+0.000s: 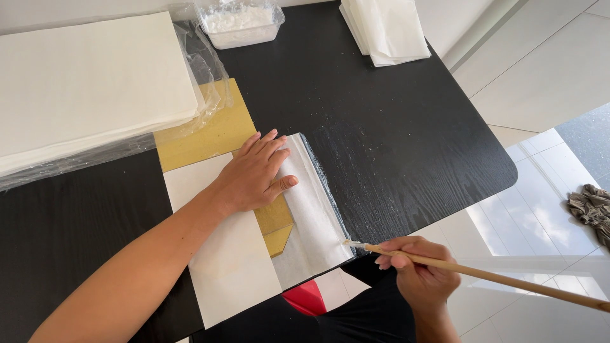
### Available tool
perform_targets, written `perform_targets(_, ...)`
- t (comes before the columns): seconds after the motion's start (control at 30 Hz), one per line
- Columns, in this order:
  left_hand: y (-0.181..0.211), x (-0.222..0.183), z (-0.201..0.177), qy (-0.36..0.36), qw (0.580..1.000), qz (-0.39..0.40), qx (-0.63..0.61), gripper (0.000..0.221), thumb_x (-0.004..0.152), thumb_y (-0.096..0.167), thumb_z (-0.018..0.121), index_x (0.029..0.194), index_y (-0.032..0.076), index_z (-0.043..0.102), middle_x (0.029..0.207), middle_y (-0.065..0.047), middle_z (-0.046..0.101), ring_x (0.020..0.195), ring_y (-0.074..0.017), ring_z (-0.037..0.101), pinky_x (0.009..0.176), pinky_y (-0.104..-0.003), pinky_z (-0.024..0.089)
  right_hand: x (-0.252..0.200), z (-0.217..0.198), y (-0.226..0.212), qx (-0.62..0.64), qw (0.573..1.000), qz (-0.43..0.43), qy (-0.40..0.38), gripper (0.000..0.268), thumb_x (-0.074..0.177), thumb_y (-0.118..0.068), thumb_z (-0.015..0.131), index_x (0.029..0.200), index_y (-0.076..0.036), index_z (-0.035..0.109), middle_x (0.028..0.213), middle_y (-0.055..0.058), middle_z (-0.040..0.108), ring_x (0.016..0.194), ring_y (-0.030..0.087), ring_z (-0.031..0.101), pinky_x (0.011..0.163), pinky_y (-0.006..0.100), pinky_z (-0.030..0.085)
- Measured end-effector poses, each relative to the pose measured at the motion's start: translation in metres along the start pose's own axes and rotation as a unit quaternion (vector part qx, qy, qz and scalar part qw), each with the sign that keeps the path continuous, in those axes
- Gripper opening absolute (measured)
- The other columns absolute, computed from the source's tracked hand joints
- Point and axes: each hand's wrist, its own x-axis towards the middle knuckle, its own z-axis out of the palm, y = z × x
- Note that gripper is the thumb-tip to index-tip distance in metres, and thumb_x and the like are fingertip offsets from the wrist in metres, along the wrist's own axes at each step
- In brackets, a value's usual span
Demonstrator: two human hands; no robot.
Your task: Manually folding paper sheets and applying glue with a brush to assemble bags using a template.
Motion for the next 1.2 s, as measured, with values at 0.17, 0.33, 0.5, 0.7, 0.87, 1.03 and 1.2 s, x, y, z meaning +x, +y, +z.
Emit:
perform_targets(0.17,0.0,0.001,0.0,0.002,1.0,0.001,0.0,0.08,0.103,0.066,0.022,0.138,0.002,0.056,0.153,-0.02,0.049,0.152,-0.0362,0.032,0.123,-0.052,0.019,-0.001,-0.003,-0.015,-0.067,0.996,0.013,-0.051,0.033,0.094,-0.033,0.063,0.086,-0.003,0.053,0.076,0.014,0.073,0.052,0.013,0.073,0.051,0.022,0.064)
perform_targets(0.33,0.0,0.0,0.001,0.003,1.0,-0.001,0.005,0.08,0.103,0.066,0.023,0.138,0.002,0.057,0.154,-0.019,0.049,0.152,-0.0355,0.032,0.123,-0.052,0.019,-0.007,-0.019,-0.024,-0.053,0.995,0.043,-0.077,0.021,0.093,-0.021,0.064,0.084,-0.004,0.056,0.075,0.012,0.074,0.056,0.016,0.077,0.052,0.023,0.067)
perform_targets(0.5,-0.001,0.0,0.002,-0.005,1.0,-0.002,0.006,0.082,0.103,0.066,0.021,0.139,0.002,0.056,0.154,-0.02,0.048,0.153,-0.0355,0.03,0.123,-0.052,0.017,0.001,-0.01,-0.021,-0.028,0.999,-0.014,-0.028,0.032,0.096,-0.036,0.061,0.091,-0.005,0.051,0.081,0.013,0.073,0.053,0.013,0.075,0.048,0.021,0.066)
perform_targets(0.7,-0.001,0.0,0.003,0.01,1.0,0.005,0.018,0.081,0.104,0.066,0.021,0.137,0.001,0.057,0.153,-0.02,0.05,0.152,-0.0357,0.032,0.123,-0.053,0.019,0.002,-0.004,-0.012,-0.038,0.996,0.0,-0.085,0.022,0.094,-0.023,0.065,0.086,-0.004,0.055,0.078,0.013,0.073,0.06,0.017,0.077,0.056,0.024,0.067)
perform_targets(0.87,0.001,0.0,0.002,0.015,1.0,-0.002,0.011,0.081,0.104,0.065,0.02,0.136,0.002,0.058,0.152,-0.019,0.051,0.15,-0.0357,0.034,0.122,-0.056,0.019,0.004,-0.02,-0.027,-0.086,0.989,0.054,-0.112,0.032,0.094,-0.033,0.061,0.076,-0.007,0.058,0.074,0.008,0.075,0.059,0.015,0.078,0.052,0.022,0.064)
perform_targets(1.03,-0.001,0.001,0.002,0.08,0.995,-0.062,0.027,0.091,0.101,0.071,0.014,0.143,-0.003,0.049,0.149,-0.022,0.052,0.147,-0.0398,0.039,0.12,-0.059,0.02,0.032,-0.029,-0.025,0.017,0.997,0.004,-0.077,0.042,0.106,-0.044,0.047,0.098,-0.004,0.053,0.083,0.018,0.071,0.053,0.019,0.073,0.047,0.026,0.067)
perform_targets(1.2,0.001,0.004,-0.007,0.084,0.994,-0.072,-0.019,0.078,0.103,0.065,0.025,0.136,-0.001,0.051,0.132,-0.016,0.061,0.131,-0.0376,0.051,0.112,-0.06,0.028,0.085,-0.021,0.014,0.091,0.992,-0.044,-0.075,0.041,0.117,-0.034,0.035,0.109,-0.001,0.058,0.1,0.02,0.07,0.065,0.021,0.075,0.051,0.026,0.07)
